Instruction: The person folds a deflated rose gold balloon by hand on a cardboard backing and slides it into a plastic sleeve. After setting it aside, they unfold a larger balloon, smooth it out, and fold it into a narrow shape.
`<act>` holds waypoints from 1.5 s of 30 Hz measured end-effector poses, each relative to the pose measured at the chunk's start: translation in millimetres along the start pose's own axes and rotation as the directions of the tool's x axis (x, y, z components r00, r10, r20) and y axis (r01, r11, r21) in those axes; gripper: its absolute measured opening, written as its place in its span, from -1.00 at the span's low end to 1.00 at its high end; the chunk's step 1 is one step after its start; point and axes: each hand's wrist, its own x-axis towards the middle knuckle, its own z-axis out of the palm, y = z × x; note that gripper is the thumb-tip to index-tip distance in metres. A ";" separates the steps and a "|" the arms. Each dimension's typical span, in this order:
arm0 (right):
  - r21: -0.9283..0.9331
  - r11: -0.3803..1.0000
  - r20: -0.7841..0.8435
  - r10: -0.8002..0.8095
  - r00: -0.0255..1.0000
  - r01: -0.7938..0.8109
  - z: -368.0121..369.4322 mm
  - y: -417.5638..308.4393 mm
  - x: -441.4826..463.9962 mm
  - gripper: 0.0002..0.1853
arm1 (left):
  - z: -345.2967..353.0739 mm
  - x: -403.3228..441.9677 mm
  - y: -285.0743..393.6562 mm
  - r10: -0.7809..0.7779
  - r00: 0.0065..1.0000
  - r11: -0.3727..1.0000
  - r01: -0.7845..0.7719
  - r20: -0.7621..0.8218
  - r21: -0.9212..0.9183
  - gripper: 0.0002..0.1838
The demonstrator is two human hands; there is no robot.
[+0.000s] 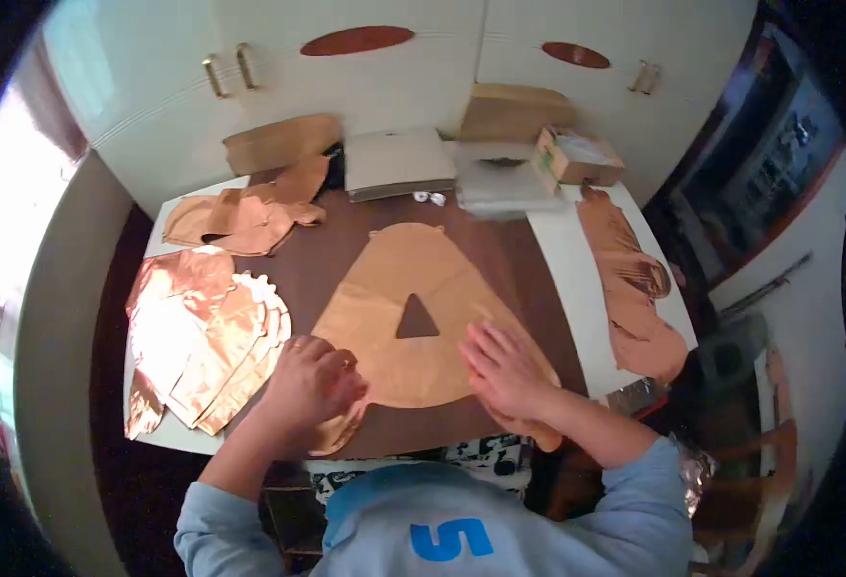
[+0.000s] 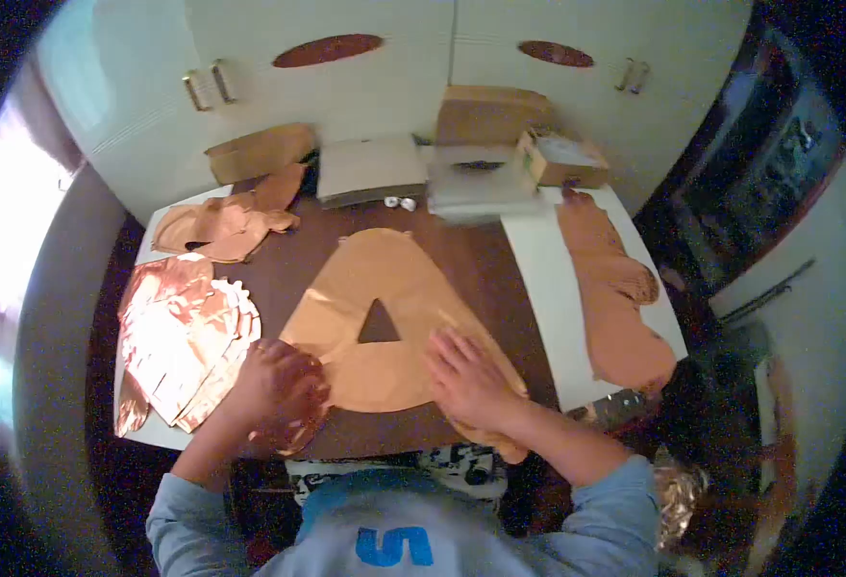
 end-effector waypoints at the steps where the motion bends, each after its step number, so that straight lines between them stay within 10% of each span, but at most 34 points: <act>1: 0.029 0.999 -0.013 0.021 1.000 -0.020 -1.5 -5.9 -5.3 -0.50 | 3.5 8.0 3.2 0.045 0.996 0.999 -0.046 -0.080 -0.021 -0.60; 7: 0.446 0.858 -0.079 0.323 0.943 -0.257 -45.4 55.5 13.4 -0.80 | 35.6 58.8 -8.4 0.207 0.965 0.975 -0.218 -0.162 -0.049 -0.42; 11: 0.440 0.616 -0.280 0.786 0.552 -0.654 -70.1 219.8 1.6 -0.76 | 38.4 51.9 -7.9 0.167 0.977 0.975 -0.184 -0.133 -0.126 -0.39; 16: -0.047 0.589 -0.370 0.740 0.562 -0.807 -74.3 301.1 -14.6 -0.71 | 35.6 53.2 6.6 0.149 0.973 0.984 -0.164 -0.175 -0.072 -0.44; 19: 0.127 0.489 -0.156 0.869 0.469 -0.863 -79.7 312.5 -10.4 -0.76 | 30.0 52.2 6.4 0.127 0.973 0.985 -0.146 -0.193 -0.088 -0.46; 28: -0.016 0.593 -0.482 0.701 0.526 -0.805 -52.1 323.3 -24.4 -0.83 | 18.3 67.0 14.8 0.175 0.957 0.977 -0.199 -0.232 -0.084 -0.58; 39: -0.022 0.600 -0.418 0.721 0.552 -0.800 -52.6 317.8 -19.2 -0.75 | 79.3 262.8 116.6 0.509 0.786 0.776 -0.595 -0.349 -0.209 -0.75; 45: 0.117 0.546 -0.272 0.821 0.501 -0.830 -59.6 327.5 -26.5 -0.74 | 132.1 337.4 180.6 0.477 0.871 0.845 -0.491 -0.113 -0.215 -0.66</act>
